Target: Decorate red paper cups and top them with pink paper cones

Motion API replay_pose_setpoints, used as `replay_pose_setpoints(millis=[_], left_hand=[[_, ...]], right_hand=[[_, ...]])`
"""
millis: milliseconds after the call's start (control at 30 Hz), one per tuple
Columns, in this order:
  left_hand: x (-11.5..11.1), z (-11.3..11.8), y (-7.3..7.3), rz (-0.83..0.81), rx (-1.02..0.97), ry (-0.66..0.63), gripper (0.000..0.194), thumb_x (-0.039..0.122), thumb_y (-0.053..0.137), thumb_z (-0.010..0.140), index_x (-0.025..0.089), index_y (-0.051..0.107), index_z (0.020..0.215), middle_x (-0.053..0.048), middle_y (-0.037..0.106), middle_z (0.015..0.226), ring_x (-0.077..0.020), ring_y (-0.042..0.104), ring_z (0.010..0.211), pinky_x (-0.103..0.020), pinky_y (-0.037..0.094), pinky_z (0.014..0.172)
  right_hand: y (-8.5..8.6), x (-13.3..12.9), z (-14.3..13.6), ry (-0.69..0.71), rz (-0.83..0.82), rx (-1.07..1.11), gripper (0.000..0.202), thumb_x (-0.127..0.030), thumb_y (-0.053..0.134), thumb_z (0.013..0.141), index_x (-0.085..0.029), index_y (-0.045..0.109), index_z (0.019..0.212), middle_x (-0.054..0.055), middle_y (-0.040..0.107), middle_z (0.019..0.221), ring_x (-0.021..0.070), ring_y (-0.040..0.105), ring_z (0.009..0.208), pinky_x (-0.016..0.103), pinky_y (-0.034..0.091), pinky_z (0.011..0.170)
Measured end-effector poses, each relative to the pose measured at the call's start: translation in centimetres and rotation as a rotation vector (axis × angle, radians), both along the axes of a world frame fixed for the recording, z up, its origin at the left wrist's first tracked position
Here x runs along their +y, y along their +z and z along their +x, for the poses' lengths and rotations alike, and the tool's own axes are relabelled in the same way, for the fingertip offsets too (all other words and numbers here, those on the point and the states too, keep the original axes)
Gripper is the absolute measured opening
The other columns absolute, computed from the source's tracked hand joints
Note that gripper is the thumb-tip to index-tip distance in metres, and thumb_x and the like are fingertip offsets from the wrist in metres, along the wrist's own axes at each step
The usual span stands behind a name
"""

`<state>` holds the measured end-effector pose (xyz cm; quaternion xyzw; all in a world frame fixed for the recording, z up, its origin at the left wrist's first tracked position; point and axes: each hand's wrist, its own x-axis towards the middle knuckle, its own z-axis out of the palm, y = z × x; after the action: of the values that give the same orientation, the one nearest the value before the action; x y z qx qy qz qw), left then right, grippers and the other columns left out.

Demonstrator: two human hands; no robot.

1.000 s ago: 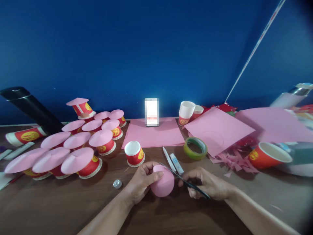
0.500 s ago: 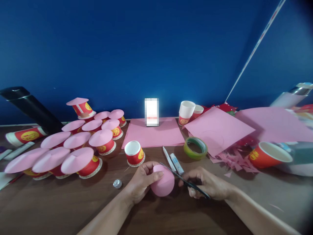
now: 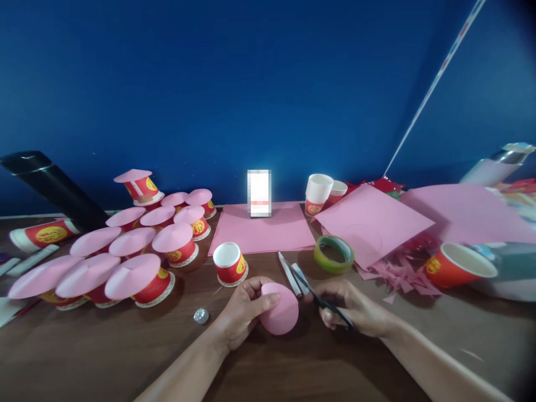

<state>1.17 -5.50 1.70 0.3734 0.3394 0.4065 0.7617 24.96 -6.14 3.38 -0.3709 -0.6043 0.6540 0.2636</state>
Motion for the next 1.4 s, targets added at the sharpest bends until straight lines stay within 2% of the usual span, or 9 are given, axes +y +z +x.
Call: replay_pose_setpoints(millis=[133, 233, 333, 433, 667, 900, 1000, 1133, 1400], left_hand=[[0.0, 0.0, -0.2, -0.012, -0.022, 0.011, 0.017, 0.022, 0.071, 0.067, 0.013, 0.059, 0.074, -0.001, 0.057, 0.068, -0.0084, 0.050, 0.059, -0.021, 0.039, 0.056], [0.1, 0.0, -0.3, -0.015, -0.038, 0.020, 0.015, 0.023, 0.068, 0.070, 0.013, 0.060, 0.078, -0.002, 0.057, 0.070, -0.0087, 0.051, 0.060, -0.021, 0.039, 0.056], [0.1, 0.0, -0.4, -0.027, -0.062, 0.019, 0.013, 0.023, 0.065, 0.073, 0.013, 0.059, 0.079, -0.002, 0.057, 0.070, -0.0088, 0.051, 0.061, -0.022, 0.040, 0.057], [0.0, 0.1, -0.5, -0.019, -0.094, 0.019, 0.011, 0.022, 0.064, 0.074, 0.014, 0.058, 0.078, -0.001, 0.056, 0.069, -0.0093, 0.051, 0.062, -0.023, 0.041, 0.059], [-0.1, 0.3, -0.4, 0.033, -0.113, 0.016, 0.012, 0.023, 0.065, 0.073, 0.014, 0.058, 0.077, -0.001, 0.057, 0.068, -0.0104, 0.051, 0.062, -0.025, 0.042, 0.061], [0.0, 0.7, -0.4, 0.089, -0.098, 0.035, 0.018, 0.022, 0.066, 0.072, 0.014, 0.060, 0.086, -0.002, 0.058, 0.075, -0.0100, 0.052, 0.065, -0.024, 0.043, 0.061], [0.0, 0.8, -0.2, 0.084, -0.079, 0.062, 0.022, 0.023, 0.068, 0.070, 0.014, 0.059, 0.088, -0.003, 0.059, 0.076, -0.0103, 0.053, 0.065, -0.024, 0.044, 0.061], [-0.3, 0.8, 0.6, 0.075, 0.056, 0.113, 0.026, 0.026, 0.072, 0.066, 0.014, 0.060, 0.087, -0.002, 0.060, 0.076, -0.0093, 0.053, 0.065, -0.021, 0.042, 0.060], [-3.7, -1.0, 2.2, 0.009, 0.230, 0.025, 0.030, 0.027, 0.069, 0.068, 0.013, 0.060, 0.093, -0.003, 0.062, 0.081, -0.0098, 0.054, 0.069, -0.022, 0.042, 0.065]], right_hand=[[-0.2, 0.3, -0.1, -0.226, 0.155, -0.020, 0.037, -0.040, 0.065, 0.073, -0.018, 0.046, 0.095, -0.003, 0.048, 0.067, 0.0083, 0.045, 0.056, 0.020, 0.037, 0.051], [-0.6, 0.5, 0.2, -0.385, 0.388, -0.287, 0.028, -0.034, 0.066, 0.071, -0.020, 0.042, 0.073, -0.006, 0.041, 0.060, 0.0080, 0.038, 0.053, 0.019, 0.031, 0.049], [-1.0, 0.6, 0.5, -0.433, 0.606, -0.583, 0.022, -0.029, 0.062, 0.072, -0.020, 0.042, 0.067, -0.005, 0.044, 0.058, 0.0093, 0.038, 0.053, 0.020, 0.029, 0.050], [-1.0, 0.6, 0.6, -0.418, 0.720, -0.771, 0.014, -0.028, 0.059, 0.072, -0.020, 0.048, 0.071, -0.003, 0.051, 0.059, 0.0109, 0.044, 0.053, 0.021, 0.028, 0.051], [-0.4, 0.0, 0.4, -0.456, 0.766, -0.859, 0.015, -0.032, 0.059, 0.071, -0.019, 0.051, 0.074, -0.001, 0.058, 0.065, 0.0142, 0.052, 0.060, 0.023, 0.030, 0.054], [-0.9, 0.5, 0.8, -0.461, 0.694, -0.694, 0.021, -0.027, 0.062, 0.069, -0.020, 0.050, 0.085, -0.003, 0.058, 0.063, 0.0136, 0.054, 0.058, 0.021, 0.033, 0.053], [-0.9, 0.6, 0.7, -0.480, 0.718, -0.728, 0.017, -0.029, 0.063, 0.070, -0.020, 0.049, 0.074, -0.003, 0.055, 0.059, 0.0125, 0.051, 0.053, 0.021, 0.031, 0.050], [0.0, 0.3, 0.5, -0.432, 0.774, -0.837, 0.017, -0.029, 0.062, 0.071, -0.019, 0.050, 0.067, -0.002, 0.056, 0.060, 0.0127, 0.050, 0.055, 0.021, 0.028, 0.051], [2.1, -1.4, 1.9, -0.289, 0.755, -0.968, 0.008, -0.026, 0.056, 0.075, -0.020, 0.052, 0.078, -0.001, 0.060, 0.068, 0.0147, 0.056, 0.063, 0.022, 0.031, 0.057]])
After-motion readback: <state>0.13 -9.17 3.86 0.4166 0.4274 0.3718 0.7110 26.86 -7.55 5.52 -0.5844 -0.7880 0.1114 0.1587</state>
